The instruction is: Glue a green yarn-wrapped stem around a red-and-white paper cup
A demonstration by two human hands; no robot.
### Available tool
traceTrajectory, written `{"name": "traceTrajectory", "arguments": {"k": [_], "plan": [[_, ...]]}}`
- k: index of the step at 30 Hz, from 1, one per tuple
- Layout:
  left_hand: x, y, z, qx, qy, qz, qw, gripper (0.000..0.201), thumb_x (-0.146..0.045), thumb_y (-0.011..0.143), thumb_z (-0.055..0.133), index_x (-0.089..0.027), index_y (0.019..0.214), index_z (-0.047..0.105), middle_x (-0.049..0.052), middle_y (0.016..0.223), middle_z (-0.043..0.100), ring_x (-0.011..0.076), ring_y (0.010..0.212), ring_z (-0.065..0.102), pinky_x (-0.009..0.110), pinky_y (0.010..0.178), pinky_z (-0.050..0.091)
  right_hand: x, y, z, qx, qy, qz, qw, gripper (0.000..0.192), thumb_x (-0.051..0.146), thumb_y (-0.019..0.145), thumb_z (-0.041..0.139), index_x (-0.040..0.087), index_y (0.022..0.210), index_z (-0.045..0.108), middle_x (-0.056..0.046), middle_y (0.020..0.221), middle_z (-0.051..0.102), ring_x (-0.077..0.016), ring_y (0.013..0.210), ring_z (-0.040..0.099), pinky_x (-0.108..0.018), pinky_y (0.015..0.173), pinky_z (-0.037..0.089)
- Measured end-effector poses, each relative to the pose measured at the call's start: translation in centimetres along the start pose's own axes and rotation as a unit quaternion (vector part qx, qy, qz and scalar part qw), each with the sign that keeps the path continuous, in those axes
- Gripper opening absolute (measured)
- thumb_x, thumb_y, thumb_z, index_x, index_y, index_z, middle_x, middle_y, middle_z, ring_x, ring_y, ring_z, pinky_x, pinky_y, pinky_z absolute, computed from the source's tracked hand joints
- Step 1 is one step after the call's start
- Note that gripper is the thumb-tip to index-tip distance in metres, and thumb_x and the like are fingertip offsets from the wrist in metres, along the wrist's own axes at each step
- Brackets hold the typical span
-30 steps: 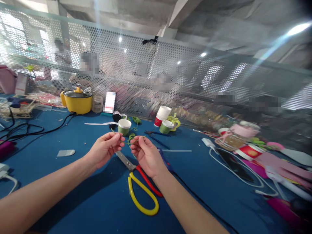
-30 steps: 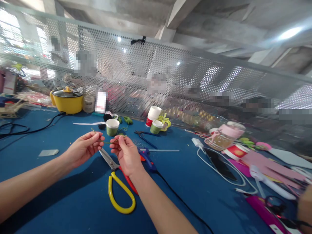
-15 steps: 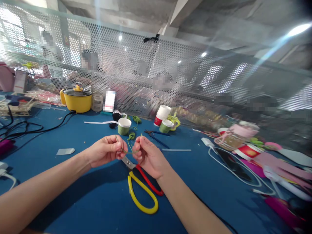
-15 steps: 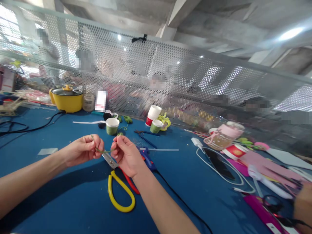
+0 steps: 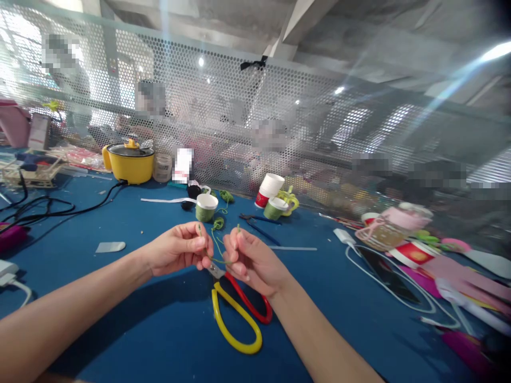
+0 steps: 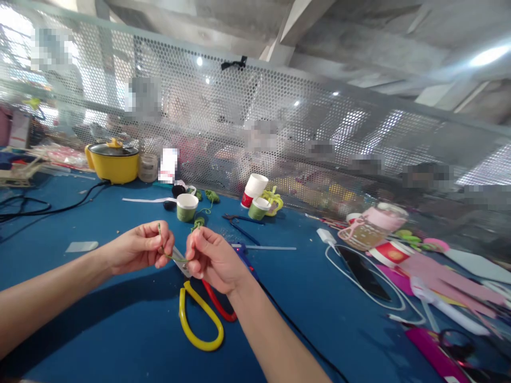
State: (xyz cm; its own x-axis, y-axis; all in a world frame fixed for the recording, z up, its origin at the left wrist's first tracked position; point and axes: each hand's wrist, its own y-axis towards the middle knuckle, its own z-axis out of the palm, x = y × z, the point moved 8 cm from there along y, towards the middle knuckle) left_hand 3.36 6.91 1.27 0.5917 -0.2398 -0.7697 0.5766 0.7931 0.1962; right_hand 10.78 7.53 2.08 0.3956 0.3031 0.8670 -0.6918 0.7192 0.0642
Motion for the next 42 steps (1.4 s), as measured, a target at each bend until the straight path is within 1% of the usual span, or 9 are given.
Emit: {"name": "traceTrajectory", "arguments": {"k": [4, 9, 15, 19, 25, 32, 35, 39, 42], "plan": [[0.2, 0.1, -0.2, -0.010, -0.007, -0.004, 1.000, 0.017, -0.021, 0.067, 0.067, -0.013, 0.068, 0.051, 0.001, 0.067, 0.063, 0.0111, 0.054, 0.062, 0.017, 0.048, 0.046, 0.1, 0.0, -0.6, -0.029, -0.004, -0.004, 1.000, 0.022, 0.032, 0.071, 0.064, 0.013, 0.064, 0.055, 0.004, 0.051, 0.055, -0.0017, 0.034, 0.045, -0.011, 0.031, 0.033], [-0.1, 0.2, -0.7, -0.024, -0.009, 0.015, 1.000, 0.015, -0.022, 0.069, 0.065, -0.012, 0.070, 0.054, 0.002, 0.070, 0.065, 0.0106, 0.056, 0.062, 0.016, 0.049, 0.047, 0.4, 0.1, -1.5, -0.057, -0.003, -0.023, 0.998, 0.018, 0.031, 0.071, 0.064, 0.015, 0.068, 0.057, 0.005, 0.053, 0.056, -0.0023, 0.037, 0.048, -0.010, 0.032, 0.036], [-0.9, 0.2, -1.0, -0.032, -0.009, 0.035, 0.999, 0.014, -0.022, 0.072, 0.062, -0.012, 0.067, 0.054, 0.001, 0.063, 0.063, 0.0095, 0.051, 0.060, 0.017, 0.048, 0.046, 0.1, 0.4, -1.3, -0.040, 0.009, -0.013, 0.999, 0.019, 0.033, 0.072, 0.062, 0.015, 0.071, 0.057, 0.003, 0.062, 0.060, -0.0055, 0.045, 0.057, -0.012, 0.036, 0.042], [-0.5, 0.1, -0.7, -0.008, -0.001, 0.010, 1.000, 0.014, -0.021, 0.069, 0.065, -0.013, 0.069, 0.054, 0.001, 0.063, 0.064, 0.0118, 0.051, 0.061, 0.020, 0.049, 0.047, -0.2, 0.3, -0.7, -0.019, -0.005, 0.004, 1.000, 0.022, 0.034, 0.074, 0.060, 0.014, 0.068, 0.053, 0.005, 0.056, 0.057, -0.0055, 0.041, 0.056, -0.012, 0.034, 0.041], [0.2, 0.0, -0.4, 0.011, 0.025, -0.033, 0.999, 0.014, -0.021, 0.069, 0.065, -0.012, 0.066, 0.054, 0.002, 0.061, 0.063, 0.0121, 0.050, 0.060, 0.021, 0.049, 0.047, -0.4, -0.1, -0.7, -0.029, -0.040, 0.022, 0.999, 0.022, 0.032, 0.074, 0.060, 0.014, 0.065, 0.051, 0.004, 0.051, 0.057, -0.0051, 0.037, 0.054, -0.011, 0.032, 0.038], [-0.3, 0.0, -0.6, -0.009, 0.019, -0.018, 1.000, 0.015, -0.021, 0.068, 0.065, -0.013, 0.067, 0.053, 0.001, 0.061, 0.063, 0.0120, 0.049, 0.060, 0.021, 0.049, 0.046, -0.2, 0.0, -0.7, -0.036, -0.025, 0.012, 0.999, 0.021, 0.032, 0.070, 0.064, 0.014, 0.067, 0.054, 0.004, 0.052, 0.059, -0.0062, 0.037, 0.054, -0.011, 0.031, 0.038], [-0.3, 0.0, -0.6, -0.014, 0.014, -0.015, 1.000, 0.016, -0.021, 0.068, 0.065, -0.013, 0.066, 0.052, 0.001, 0.060, 0.063, 0.0121, 0.050, 0.060, 0.020, 0.048, 0.045, 0.0, 0.1, -1.0, -0.041, -0.011, -0.002, 0.999, 0.021, 0.032, 0.071, 0.063, 0.014, 0.067, 0.054, 0.003, 0.054, 0.059, -0.0042, 0.036, 0.051, -0.011, 0.030, 0.034], [-0.2, 0.1, -0.7, -0.022, 0.009, -0.016, 1.000, 0.017, -0.021, 0.068, 0.066, -0.013, 0.065, 0.051, 0.001, 0.059, 0.063, 0.0124, 0.049, 0.060, 0.020, 0.048, 0.045, 0.2, 0.3, -1.2, -0.054, 0.014, -0.029, 0.998, 0.019, 0.029, 0.073, 0.063, 0.013, 0.065, 0.055, 0.004, 0.053, 0.056, 0.0018, 0.032, 0.037, -0.008, 0.030, 0.026], [-0.3, 0.1, -1.2, -0.040, 0.003, -0.012, 0.999, 0.018, -0.021, 0.067, 0.067, -0.013, 0.065, 0.051, 0.001, 0.059, 0.063, 0.0112, 0.047, 0.060, 0.019, 0.046, 0.045, 0.1, 0.3, -0.9, -0.051, 0.025, -0.022, 0.998, 0.017, 0.027, 0.072, 0.063, 0.012, 0.066, 0.056, 0.004, 0.057, 0.056, 0.0020, 0.035, 0.037, -0.008, 0.031, 0.026]]}}
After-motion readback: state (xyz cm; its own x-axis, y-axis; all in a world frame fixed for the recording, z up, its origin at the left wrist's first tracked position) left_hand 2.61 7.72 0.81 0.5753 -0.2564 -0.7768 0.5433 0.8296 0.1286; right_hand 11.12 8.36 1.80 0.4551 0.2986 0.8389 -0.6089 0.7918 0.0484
